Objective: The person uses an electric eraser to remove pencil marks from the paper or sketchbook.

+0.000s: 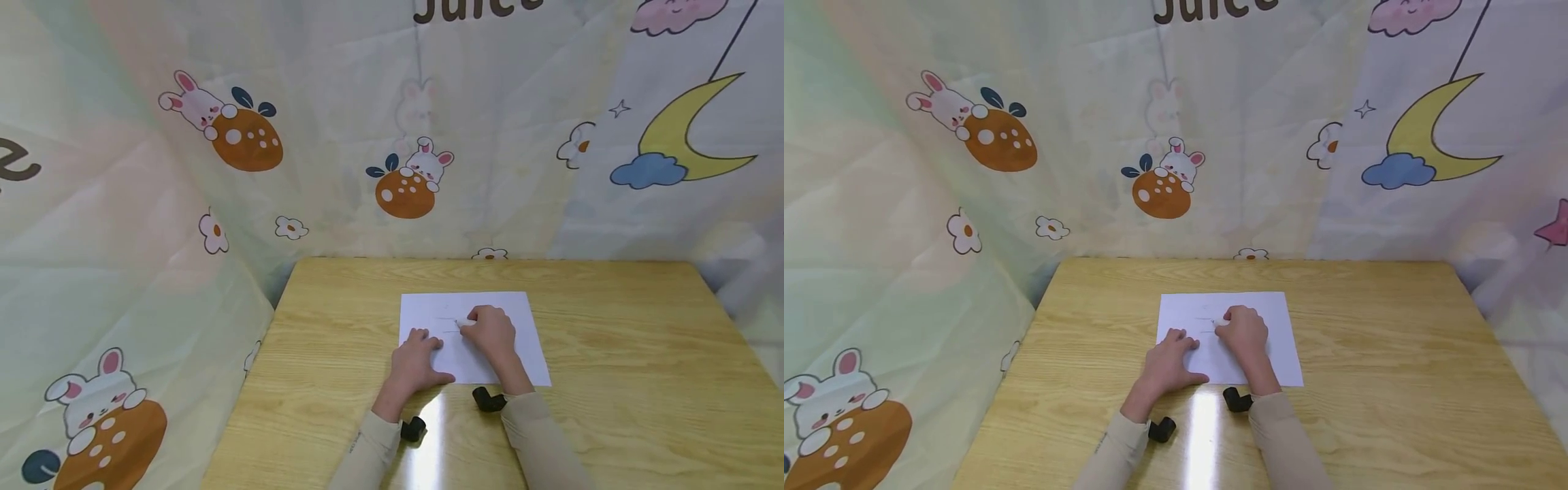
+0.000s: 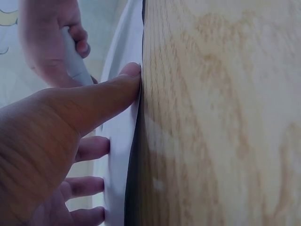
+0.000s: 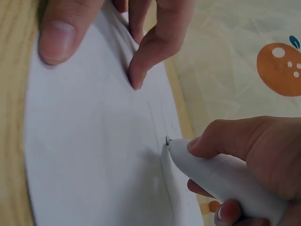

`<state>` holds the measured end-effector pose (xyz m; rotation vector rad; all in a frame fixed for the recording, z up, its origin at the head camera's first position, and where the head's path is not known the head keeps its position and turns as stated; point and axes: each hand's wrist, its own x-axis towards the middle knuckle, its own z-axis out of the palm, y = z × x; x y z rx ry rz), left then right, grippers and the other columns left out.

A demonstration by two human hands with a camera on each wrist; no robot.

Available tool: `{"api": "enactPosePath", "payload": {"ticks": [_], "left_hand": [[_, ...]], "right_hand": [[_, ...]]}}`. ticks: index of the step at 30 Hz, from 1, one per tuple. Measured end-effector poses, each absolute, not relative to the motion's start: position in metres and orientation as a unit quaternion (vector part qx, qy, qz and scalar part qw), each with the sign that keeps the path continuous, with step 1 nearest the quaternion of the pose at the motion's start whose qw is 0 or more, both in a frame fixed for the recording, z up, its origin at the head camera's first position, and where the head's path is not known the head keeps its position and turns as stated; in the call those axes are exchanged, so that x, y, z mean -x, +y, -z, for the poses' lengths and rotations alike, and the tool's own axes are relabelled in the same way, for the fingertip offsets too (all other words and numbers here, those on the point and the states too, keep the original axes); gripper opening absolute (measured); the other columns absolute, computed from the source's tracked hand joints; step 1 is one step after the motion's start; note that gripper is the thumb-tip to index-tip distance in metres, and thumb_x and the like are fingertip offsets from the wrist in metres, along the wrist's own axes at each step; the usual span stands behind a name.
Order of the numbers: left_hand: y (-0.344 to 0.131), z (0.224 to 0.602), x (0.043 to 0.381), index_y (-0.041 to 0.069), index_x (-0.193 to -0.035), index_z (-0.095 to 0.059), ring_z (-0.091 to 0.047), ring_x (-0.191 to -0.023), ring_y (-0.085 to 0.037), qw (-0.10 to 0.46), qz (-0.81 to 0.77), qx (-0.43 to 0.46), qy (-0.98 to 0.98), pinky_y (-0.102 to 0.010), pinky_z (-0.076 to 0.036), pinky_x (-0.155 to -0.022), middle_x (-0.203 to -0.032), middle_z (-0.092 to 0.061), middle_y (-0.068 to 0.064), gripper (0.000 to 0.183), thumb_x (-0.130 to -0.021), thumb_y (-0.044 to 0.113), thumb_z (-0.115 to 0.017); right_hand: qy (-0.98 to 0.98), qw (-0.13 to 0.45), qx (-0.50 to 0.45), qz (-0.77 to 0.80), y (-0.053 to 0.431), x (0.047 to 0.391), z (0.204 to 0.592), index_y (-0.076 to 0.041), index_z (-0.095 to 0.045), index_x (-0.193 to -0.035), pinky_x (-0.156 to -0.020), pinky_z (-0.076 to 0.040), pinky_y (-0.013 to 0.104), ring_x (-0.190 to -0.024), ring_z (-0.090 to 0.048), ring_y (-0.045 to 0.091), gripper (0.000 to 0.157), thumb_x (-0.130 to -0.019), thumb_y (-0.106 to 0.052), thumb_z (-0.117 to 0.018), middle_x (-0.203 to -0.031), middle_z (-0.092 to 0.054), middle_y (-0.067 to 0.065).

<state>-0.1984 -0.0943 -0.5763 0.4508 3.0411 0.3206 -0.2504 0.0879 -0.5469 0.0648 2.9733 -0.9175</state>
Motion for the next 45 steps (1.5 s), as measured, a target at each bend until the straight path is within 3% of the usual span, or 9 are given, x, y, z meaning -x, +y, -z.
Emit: {"api": "enactPosePath", "payload": {"ticks": [12,20,34,45], "left_hand": [[-0.0955,0.5745,0.1968,0.025,-0.119,-0.069,-0.053,-0.115,-0.022,0.007,-0.117,-0.148,0.982,-0.041,-0.052,-0.070,-0.128,-0.054,-0.006,0.070,-0.062,0.066,-0.080],[-0.0960,0.5755,0.1947,0.025,-0.121,-0.068,-0.049,-0.122,-0.025,0.022,-0.109,-0.150,0.983,-0.043,-0.052,-0.072,-0.131,-0.053,-0.006,0.071,-0.064,0.067,-0.078],[-0.0972,0.5731,0.1961,0.025,-0.121,-0.068,-0.050,-0.119,-0.023,0.014,-0.118,-0.148,0.982,-0.042,-0.052,-0.072,-0.131,-0.053,-0.006,0.071,-0.065,0.067,-0.078],[-0.0973,0.5759,0.1962,0.026,-0.120,-0.068,-0.049,-0.118,-0.021,0.013,-0.107,-0.147,0.983,-0.041,-0.052,-0.071,-0.131,-0.053,-0.005,0.071,-0.064,0.068,-0.078]], "right_hand": [[0.955,-0.006,-0.012,0.296,0.0878,0.2514,0.5449,-0.003,-0.074,-0.091,-0.059,-0.052,0.045,-0.071,-0.064,0.027,0.026,-0.074,-0.022,-0.076,-0.087,-0.071,0.012],[0.956,0.005,-0.019,0.293,0.0849,0.2485,0.5494,-0.004,-0.074,-0.089,-0.057,-0.051,0.044,-0.068,-0.063,0.025,0.025,-0.074,-0.023,-0.076,-0.085,-0.070,0.010],[0.956,0.011,-0.010,0.295,0.0831,0.2553,0.5420,-0.004,-0.074,-0.091,-0.063,-0.052,0.045,-0.074,-0.065,0.027,0.025,-0.075,-0.023,-0.078,-0.089,-0.071,0.011],[0.955,0.015,-0.007,0.295,0.0813,0.2555,0.5426,-0.003,-0.074,-0.089,-0.060,-0.051,0.044,-0.069,-0.063,0.025,0.024,-0.074,-0.022,-0.078,-0.084,-0.070,0.010]]}}
